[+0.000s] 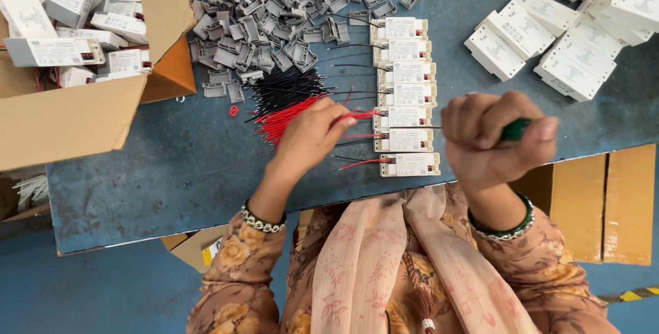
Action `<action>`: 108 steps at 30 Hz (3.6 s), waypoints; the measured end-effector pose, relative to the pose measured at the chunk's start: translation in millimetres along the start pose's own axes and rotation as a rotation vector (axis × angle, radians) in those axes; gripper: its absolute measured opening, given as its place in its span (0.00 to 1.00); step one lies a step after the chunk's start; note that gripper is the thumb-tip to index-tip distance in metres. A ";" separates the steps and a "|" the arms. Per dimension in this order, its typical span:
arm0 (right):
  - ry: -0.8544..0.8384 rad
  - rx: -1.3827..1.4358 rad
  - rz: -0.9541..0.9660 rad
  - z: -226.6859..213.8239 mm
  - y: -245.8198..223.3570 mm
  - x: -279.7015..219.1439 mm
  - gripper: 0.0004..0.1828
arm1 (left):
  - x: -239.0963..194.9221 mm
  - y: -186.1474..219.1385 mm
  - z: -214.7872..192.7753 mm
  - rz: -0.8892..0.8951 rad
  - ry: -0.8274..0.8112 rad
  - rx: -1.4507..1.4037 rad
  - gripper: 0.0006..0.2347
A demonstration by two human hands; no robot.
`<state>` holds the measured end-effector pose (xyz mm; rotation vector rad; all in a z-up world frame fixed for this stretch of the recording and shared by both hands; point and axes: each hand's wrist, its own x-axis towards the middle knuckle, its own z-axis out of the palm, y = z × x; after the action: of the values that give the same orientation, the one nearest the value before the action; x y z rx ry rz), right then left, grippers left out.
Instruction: The person assembles small white electrical components by inserting red and black wires into terminal blocks and securing them with a screwdriver. The person then stacks the completed units on the table.
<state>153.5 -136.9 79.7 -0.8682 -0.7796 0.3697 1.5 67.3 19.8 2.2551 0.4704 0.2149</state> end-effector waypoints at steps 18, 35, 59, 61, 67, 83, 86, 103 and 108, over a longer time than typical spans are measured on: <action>0.010 -0.060 -0.041 -6.1 9.8 15.2 0.35 | 42.0 -8.8 26.4 0.027 -0.058 0.016 0.12; 0.014 -0.036 -0.074 -0.5 32.5 25.3 0.35 | 39.0 -22.1 36.9 0.006 -0.048 -0.016 0.12; -0.012 -0.024 -0.023 1.3 38.7 30.0 0.36 | 44.8 -27.2 37.1 0.069 -0.029 -0.019 0.12; -0.012 -0.031 -0.025 1.9 38.6 30.8 0.36 | 45.3 -26.7 36.9 0.075 -0.028 -0.022 0.11; 0.001 -0.068 -0.045 6.3 38.8 30.7 0.36 | 45.0 -26.1 36.1 0.070 -0.038 -0.026 0.11; 0.042 -0.074 -0.017 8.6 40.1 35.7 0.36 | 48.8 -23.7 40.7 0.067 -0.021 0.008 0.11; 0.052 -0.070 0.001 9.4 40.4 36.4 0.37 | 47.1 -24.2 40.0 0.062 -0.034 0.025 0.11; 0.017 -0.046 -0.005 7.2 36.8 33.5 0.37 | 43.0 -21.7 39.6 0.053 -0.032 0.033 0.11; 0.008 -0.065 -0.011 8.1 38.4 35.0 0.37 | 43.3 -22.5 39.6 0.043 -0.040 0.039 0.12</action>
<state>171.6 -88.8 68.4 -0.9257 -0.7925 0.3325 47.1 71.1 -23.1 2.3053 0.4083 0.1837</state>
